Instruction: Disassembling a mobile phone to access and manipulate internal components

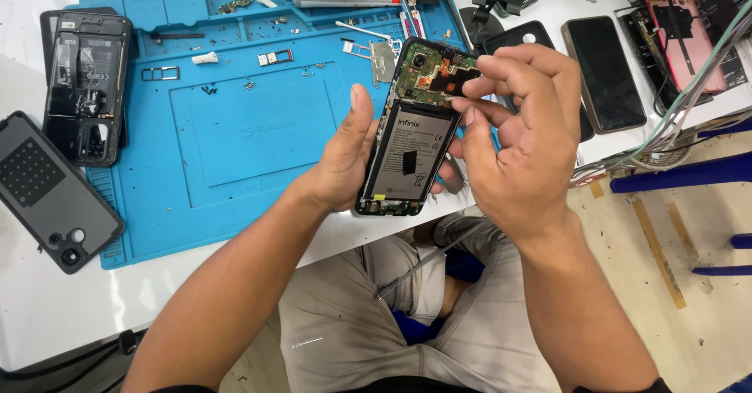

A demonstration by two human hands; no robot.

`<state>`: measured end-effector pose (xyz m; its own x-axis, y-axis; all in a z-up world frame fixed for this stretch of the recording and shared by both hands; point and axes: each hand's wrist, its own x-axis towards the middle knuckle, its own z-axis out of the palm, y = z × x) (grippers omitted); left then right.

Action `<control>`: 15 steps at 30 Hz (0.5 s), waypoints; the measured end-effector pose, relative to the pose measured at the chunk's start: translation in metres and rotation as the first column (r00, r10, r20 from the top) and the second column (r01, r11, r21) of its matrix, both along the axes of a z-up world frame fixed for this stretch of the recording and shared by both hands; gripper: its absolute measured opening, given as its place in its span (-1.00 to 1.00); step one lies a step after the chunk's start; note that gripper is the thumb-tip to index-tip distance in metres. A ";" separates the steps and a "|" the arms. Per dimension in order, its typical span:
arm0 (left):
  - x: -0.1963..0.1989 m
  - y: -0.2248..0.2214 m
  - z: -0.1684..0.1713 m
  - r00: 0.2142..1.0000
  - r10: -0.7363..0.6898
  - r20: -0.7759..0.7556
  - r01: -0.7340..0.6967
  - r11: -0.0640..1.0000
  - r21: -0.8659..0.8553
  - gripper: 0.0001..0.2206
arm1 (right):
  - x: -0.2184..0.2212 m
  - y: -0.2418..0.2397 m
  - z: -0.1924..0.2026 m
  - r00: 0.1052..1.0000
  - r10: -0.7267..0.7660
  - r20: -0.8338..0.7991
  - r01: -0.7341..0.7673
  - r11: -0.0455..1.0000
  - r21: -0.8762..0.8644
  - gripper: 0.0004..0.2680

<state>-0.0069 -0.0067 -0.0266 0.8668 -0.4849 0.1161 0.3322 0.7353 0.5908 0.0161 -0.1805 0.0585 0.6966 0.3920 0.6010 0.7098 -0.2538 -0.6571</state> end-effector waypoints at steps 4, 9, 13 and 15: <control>0.001 0.000 -0.003 0.999 -0.030 0.038 0.030 1.000 0.006 -0.06 | 0.001 -0.001 -0.001 1.000 0.003 0.006 -0.003 1.000 -0.013 -0.74; -0.001 -0.002 -0.005 0.998 -0.009 0.067 0.008 1.000 0.020 -0.12 | 0.002 -0.002 0.003 0.998 0.011 -0.064 -0.011 1.000 -0.006 -0.73; 0.000 -0.002 -0.008 0.997 -0.017 0.071 0.014 0.999 0.048 -0.13 | 0.006 -0.005 0.002 0.991 0.026 -0.131 -0.024 1.000 0.018 -0.72; 0.000 -0.002 -0.007 0.997 -0.023 0.078 0.014 0.994 0.111 -0.09 | 0.008 -0.007 0.001 0.983 0.022 -0.181 -0.018 1.000 0.024 -0.70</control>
